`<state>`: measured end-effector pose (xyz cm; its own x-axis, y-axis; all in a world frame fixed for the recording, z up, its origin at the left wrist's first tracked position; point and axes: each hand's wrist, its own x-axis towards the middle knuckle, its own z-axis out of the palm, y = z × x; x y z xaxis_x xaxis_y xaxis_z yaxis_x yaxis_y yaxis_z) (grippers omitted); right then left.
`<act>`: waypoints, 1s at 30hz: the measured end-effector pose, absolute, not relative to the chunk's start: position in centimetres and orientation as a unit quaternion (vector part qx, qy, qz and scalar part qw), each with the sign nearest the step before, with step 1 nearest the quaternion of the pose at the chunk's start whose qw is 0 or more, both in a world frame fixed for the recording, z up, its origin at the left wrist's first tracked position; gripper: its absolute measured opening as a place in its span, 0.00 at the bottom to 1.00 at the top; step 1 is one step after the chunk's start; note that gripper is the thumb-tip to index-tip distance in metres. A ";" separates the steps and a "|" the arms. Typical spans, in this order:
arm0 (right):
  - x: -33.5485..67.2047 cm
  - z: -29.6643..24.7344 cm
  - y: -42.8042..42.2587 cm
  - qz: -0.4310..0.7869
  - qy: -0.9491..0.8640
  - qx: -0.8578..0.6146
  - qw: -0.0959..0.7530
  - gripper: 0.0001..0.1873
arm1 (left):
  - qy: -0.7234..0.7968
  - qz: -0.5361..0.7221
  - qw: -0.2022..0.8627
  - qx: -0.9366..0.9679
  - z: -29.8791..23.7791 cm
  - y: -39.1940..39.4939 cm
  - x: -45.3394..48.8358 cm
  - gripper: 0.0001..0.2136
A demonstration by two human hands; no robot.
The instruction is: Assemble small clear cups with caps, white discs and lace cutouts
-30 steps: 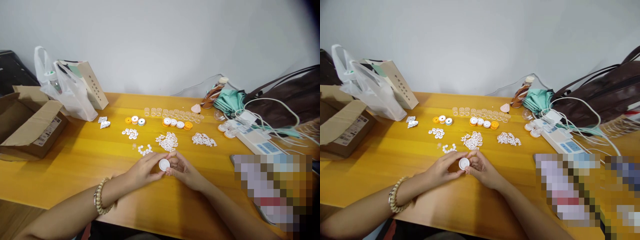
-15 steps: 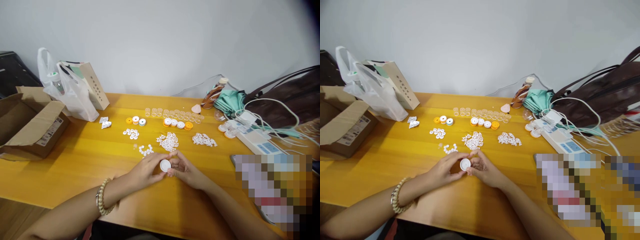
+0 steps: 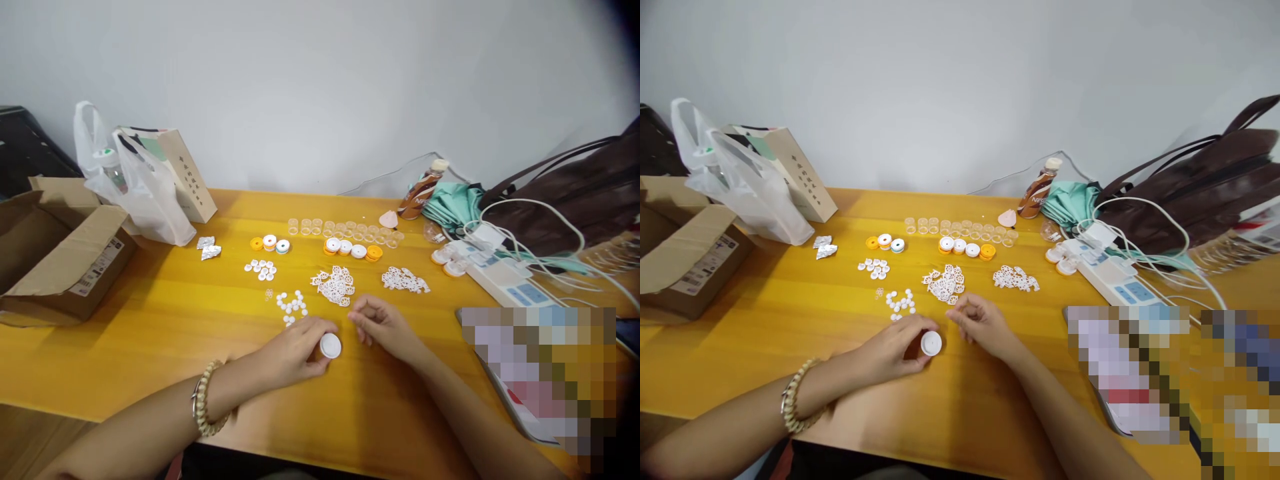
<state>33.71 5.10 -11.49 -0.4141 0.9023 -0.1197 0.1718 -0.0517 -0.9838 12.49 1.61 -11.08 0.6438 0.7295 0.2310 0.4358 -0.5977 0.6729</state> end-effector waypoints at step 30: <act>42.1 -14.4 10.8 -0.020 -0.726 -0.629 0.276 0.17 | 0.320 0.248 0.305 0.862 -11.9 1.8 12.2 0.26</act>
<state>42.07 10.77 -14.40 -0.0563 0.9025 0.4269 0.9251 0.2080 -0.3177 12.19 1.82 -11.92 0.6713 0.7038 0.2325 0.4010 -0.6087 0.6846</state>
